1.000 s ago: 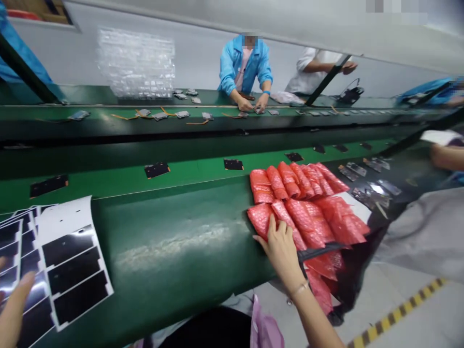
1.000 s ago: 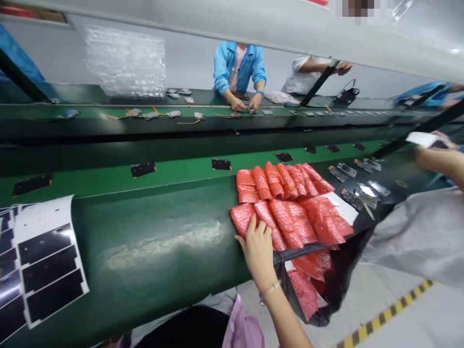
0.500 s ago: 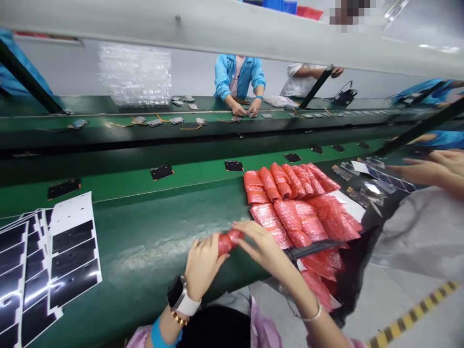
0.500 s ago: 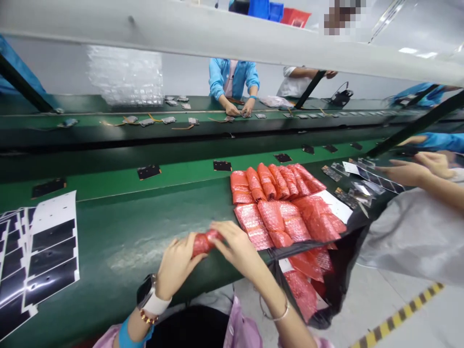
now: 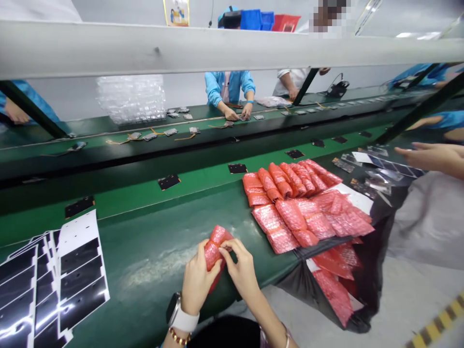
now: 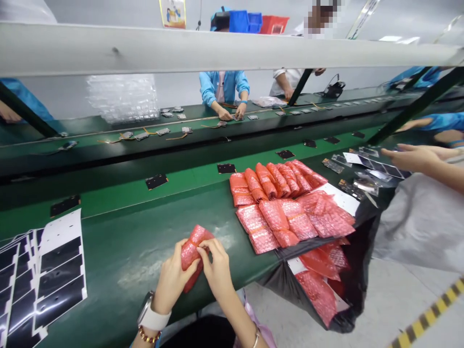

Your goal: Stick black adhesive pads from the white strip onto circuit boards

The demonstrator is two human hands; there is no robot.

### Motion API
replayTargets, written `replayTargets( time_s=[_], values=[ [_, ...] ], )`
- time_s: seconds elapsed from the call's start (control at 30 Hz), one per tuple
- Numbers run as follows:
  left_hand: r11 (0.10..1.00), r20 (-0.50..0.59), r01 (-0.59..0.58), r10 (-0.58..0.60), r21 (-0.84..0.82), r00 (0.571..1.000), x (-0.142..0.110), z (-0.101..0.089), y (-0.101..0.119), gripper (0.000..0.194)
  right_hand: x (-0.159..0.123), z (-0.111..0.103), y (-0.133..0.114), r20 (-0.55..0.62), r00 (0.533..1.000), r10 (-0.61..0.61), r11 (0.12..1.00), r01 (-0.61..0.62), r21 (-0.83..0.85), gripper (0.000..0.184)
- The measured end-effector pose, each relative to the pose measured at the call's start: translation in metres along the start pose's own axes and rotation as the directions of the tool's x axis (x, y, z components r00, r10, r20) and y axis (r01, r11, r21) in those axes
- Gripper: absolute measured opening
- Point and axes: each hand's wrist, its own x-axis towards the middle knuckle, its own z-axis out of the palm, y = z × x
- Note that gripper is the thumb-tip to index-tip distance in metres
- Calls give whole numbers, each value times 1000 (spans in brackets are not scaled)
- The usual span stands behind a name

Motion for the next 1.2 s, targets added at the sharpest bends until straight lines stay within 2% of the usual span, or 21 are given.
replayTargets(
  time_s=[0.1,0.17,0.2,0.27,0.3,0.33,0.37,0.4,0.47,0.53,0.6,0.67,0.73,0.77,0.83,0.9,0.97,1.03,1.1,1.13,1.2],
  values=[
    [1000,-32,-20,20,-13,999,-1,3,-5,38,-1,-3,4,68,997,-28,998,31,-46,12],
    [999,-52,-48,47,-19,998,-1,4,-7,38,2,-14,2,154,988,-7,999,13,-39,13],
    [998,-61,-65,63,-24,996,-1,5,-8,38,5,-22,-1,237,971,4,1000,-3,-6,15],
    [994,-69,-107,105,-34,992,-3,6,-7,36,14,-42,-8,426,905,8,994,-52,92,19],
    [990,-64,-134,131,-40,989,-4,6,-5,35,19,-51,-11,485,874,8,991,-71,111,20],
    [985,-49,-163,160,-49,986,-7,7,-2,33,24,-60,-15,500,866,17,993,-73,94,21],
    [976,-36,-212,210,-51,977,-10,9,2,32,30,-68,-17,466,884,38,997,-65,41,19],
    [959,-32,-278,277,-47,960,-13,10,6,32,34,-74,-17,377,924,71,997,-63,-34,17],
    [905,-60,-423,421,-34,905,-20,12,12,30,39,-88,-12,135,982,129,982,-107,-158,18],
    [849,-139,-528,521,-8,842,-27,11,10,26,32,-107,4,-30,984,176,968,-179,-178,27],
    [853,-224,-522,513,19,829,-34,3,-5,24,10,-137,26,-129,967,221,952,-243,-187,37],
    [916,-273,-397,399,66,876,-37,-12,-31,32,-19,-178,50,-299,916,267,911,-341,-231,46],
    [989,-285,-100,126,104,950,-37,-30,-62,44,-47,-219,73,-510,816,271,831,-466,-305,56],
    [994,-291,46,-16,97,956,-34,-40,-75,51,-56,-237,82,-568,778,268,788,-516,-335,61],
    [954,-291,296,-272,42,917,-28,-57,-96,59,-65,-260,92,-616,752,233,714,-563,-417,68],
    [909,-268,415,-394,27,879,-22,-68,-104,61,-60,-258,93,-634,766,103,654,-533,-537,66],
    [915,-355,393,-340,87,871,-18,-73,-100,66,-49,-235,84,-560,824,-78,641,-389,-661,52],
    [944,-538,287,-159,163,828,-18,-72,-87,73,-37,-199,75,-335,924,-184,669,-132,-731,37],
    [969,-648,155,5,190,762,-22,-65,-69,73,-26,-167,72,-61,975,-215,677,103,-729,40],
    [981,-646,83,52,176,761,-25,-59,-59,71,-21,-156,75,28,976,-217,665,169,-727,44],
    [990,-555,-63,125,130,823,-33,-45,-38,60,-13,-149,84,73,972,-223,636,202,-745,42]
  ],
)
